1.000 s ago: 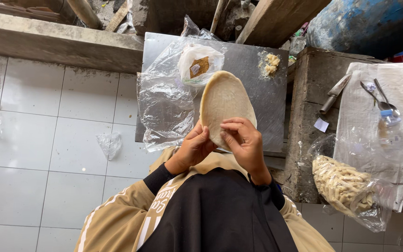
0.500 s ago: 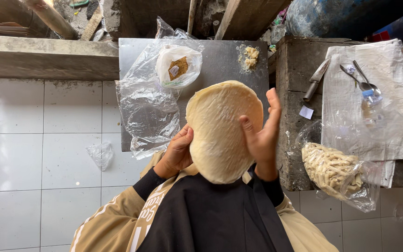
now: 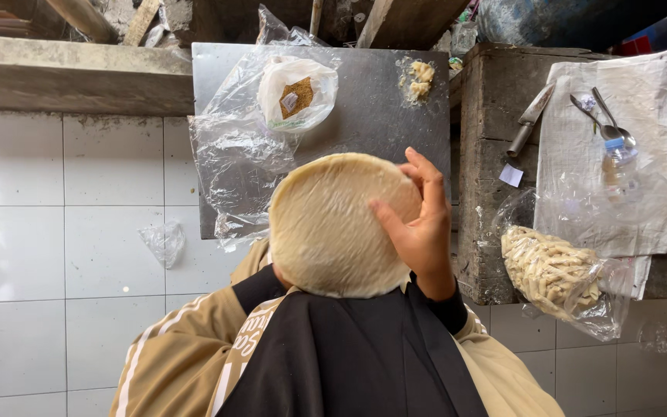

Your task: The person handles circular dough wrappers by hand, folding them into halves and thirds, and arranging them on a metal surface.

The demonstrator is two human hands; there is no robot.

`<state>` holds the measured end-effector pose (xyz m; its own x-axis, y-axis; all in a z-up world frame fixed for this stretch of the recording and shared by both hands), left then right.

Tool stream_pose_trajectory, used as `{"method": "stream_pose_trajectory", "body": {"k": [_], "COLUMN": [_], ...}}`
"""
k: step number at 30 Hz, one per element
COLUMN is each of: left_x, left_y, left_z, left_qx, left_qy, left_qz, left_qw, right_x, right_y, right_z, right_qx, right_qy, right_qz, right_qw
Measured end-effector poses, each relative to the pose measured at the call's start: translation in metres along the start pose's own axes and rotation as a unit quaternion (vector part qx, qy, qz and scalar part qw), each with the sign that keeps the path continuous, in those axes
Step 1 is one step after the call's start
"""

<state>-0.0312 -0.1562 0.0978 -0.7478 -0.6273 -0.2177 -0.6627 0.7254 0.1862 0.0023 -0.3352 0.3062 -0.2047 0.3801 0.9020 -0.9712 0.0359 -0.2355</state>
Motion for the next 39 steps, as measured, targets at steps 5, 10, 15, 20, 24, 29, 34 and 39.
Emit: {"method": "stream_pose_trajectory", "body": {"k": [5,10,15,20,24,29,34,39], "left_x": [0.015,0.019,0.025,0.031,0.037,0.030,0.049,0.040], "left_y": [-0.003,-0.005,-0.007,-0.015,-0.013,-0.030,-0.033,-0.053], "left_z": [0.034,0.033,0.031,0.039,0.052,0.032,0.049,0.051], "left_qx": [-0.015,-0.007,0.004,0.022,0.034,0.054,0.013,0.016], "left_qy": [-0.033,0.064,0.039,-0.020,-0.253,-0.618,-0.481,-0.145], "left_qz": [-0.009,-0.002,0.014,0.026,0.017,-0.186,-0.076,-0.054], "left_qw": [0.999,0.998,0.999,0.999,0.967,0.762,0.873,0.988], "right_x": [0.010,0.009,0.011,0.005,0.002,0.015,0.018,0.010], "right_y": [0.002,0.015,0.016,0.014,0.019,0.024,0.026,0.025], "right_z": [-0.024,-0.023,-0.024,-0.028,-0.034,-0.053,-0.053,-0.047], "right_qx": [0.049,0.123,0.126,0.117,0.138,0.229,0.235,0.245], "right_qy": [0.267,0.181,0.152,0.139,-0.019,-0.092,-0.104,-0.126], "right_qz": [0.194,0.180,0.170,0.174,0.077,0.033,0.032,0.021], "right_qw": [0.943,0.959,0.965,0.968,0.987,0.969,0.966,0.961]}}
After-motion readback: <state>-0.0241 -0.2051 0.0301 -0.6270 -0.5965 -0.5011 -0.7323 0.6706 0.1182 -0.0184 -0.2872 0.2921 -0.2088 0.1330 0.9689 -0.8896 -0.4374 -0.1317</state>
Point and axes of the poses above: each hand's wrist, its own y-axis away from the middle knuckle, its own z-axis out of the back of the hand, x = y × z, the point moved 4 cm from there along -y, towards the middle knuckle, and after that the axes turned 12 degrees about -y, right-handed, at the moved point
